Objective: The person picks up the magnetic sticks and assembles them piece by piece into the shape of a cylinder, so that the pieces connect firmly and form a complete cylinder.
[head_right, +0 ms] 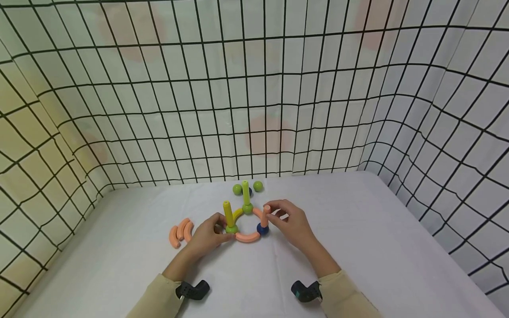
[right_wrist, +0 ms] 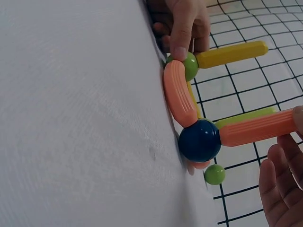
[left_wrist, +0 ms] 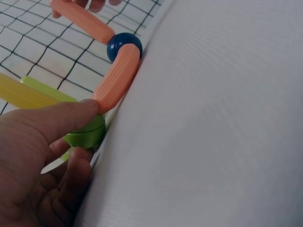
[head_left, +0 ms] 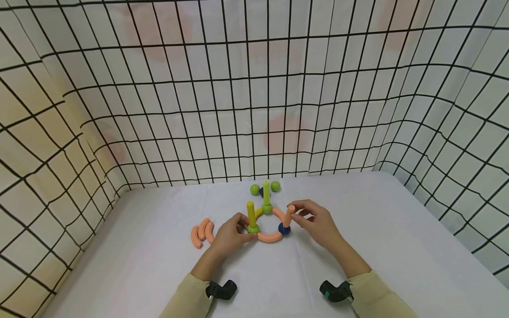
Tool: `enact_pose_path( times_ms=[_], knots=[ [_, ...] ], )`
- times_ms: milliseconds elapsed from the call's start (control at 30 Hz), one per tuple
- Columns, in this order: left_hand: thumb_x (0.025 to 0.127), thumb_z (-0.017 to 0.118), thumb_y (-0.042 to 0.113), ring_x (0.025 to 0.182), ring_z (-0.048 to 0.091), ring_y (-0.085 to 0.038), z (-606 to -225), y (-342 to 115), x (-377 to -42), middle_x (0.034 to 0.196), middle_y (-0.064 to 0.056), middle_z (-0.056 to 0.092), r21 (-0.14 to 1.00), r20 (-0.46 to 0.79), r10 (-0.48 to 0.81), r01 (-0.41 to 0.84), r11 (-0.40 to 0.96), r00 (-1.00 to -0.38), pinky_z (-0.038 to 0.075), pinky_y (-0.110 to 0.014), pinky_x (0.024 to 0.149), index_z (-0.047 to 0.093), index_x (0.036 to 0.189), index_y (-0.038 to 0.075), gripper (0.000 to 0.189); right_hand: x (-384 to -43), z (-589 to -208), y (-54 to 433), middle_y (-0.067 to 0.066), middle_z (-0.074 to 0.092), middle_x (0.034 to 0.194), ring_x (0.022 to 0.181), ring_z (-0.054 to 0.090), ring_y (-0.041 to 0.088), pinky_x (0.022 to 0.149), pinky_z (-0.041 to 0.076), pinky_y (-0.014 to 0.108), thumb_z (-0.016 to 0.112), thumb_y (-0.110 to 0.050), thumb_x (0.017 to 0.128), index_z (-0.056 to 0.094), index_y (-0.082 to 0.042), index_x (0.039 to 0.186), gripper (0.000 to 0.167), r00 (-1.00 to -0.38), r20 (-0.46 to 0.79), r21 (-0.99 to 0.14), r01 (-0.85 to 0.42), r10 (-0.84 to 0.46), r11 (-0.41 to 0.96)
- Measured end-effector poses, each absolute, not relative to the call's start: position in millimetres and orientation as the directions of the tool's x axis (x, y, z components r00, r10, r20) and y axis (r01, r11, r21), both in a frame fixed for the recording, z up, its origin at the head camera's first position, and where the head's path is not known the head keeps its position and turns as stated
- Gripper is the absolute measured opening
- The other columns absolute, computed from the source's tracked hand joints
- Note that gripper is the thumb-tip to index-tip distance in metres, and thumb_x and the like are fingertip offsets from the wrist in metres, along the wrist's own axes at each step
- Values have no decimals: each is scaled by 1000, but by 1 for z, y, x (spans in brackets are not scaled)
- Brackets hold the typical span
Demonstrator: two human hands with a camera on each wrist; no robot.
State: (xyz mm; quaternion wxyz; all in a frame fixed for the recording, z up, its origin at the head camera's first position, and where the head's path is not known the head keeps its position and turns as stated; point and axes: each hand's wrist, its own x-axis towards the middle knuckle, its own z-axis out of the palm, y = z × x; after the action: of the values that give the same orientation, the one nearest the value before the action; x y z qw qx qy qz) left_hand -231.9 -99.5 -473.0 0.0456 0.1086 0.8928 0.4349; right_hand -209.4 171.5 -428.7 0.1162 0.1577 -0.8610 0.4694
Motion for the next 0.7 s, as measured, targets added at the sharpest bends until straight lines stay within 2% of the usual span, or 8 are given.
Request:
enact_pose_path(
  times_ms=[367, 500, 700],
  knots=[
    [82, 83, 33, 81, 51, -15, -472, -100, -231, 97, -1, 60, 787, 8, 236, 151, 598, -972, 40, -27, 67, 57, 107, 15, 40, -213, -438, 167, 4, 69, 109, 91, 64, 14, 76, 53, 25, 71, -18, 93, 69, -16, 118, 25, -916, 363, -740, -395, -171, 544],
    [82, 83, 32, 81, 51, -15, -471, -99, -232, 97, -1, 60, 787, 3, 234, 147, 600, -972, 40, -27, 67, 57, 108, 15, 40, -216, -443, 165, 2, 69, 106, 90, 64, 16, 76, 54, 25, 72, -17, 92, 71, -16, 109, 17, -915, 353, -710, -397, -194, 581],
    [82, 82, 33, 82, 51, -15, -472, -100, -232, 97, -1, 60, 786, 0, 235, 146, 601, -972, 40, -27, 68, 57, 108, 15, 41, -220, -450, 162, -1, 69, 100, 85, 60, 11, 75, 52, 23, 74, -18, 90, 70, -17, 94, 6, -921, 309, -679, -389, -239, 622]
  ],
)
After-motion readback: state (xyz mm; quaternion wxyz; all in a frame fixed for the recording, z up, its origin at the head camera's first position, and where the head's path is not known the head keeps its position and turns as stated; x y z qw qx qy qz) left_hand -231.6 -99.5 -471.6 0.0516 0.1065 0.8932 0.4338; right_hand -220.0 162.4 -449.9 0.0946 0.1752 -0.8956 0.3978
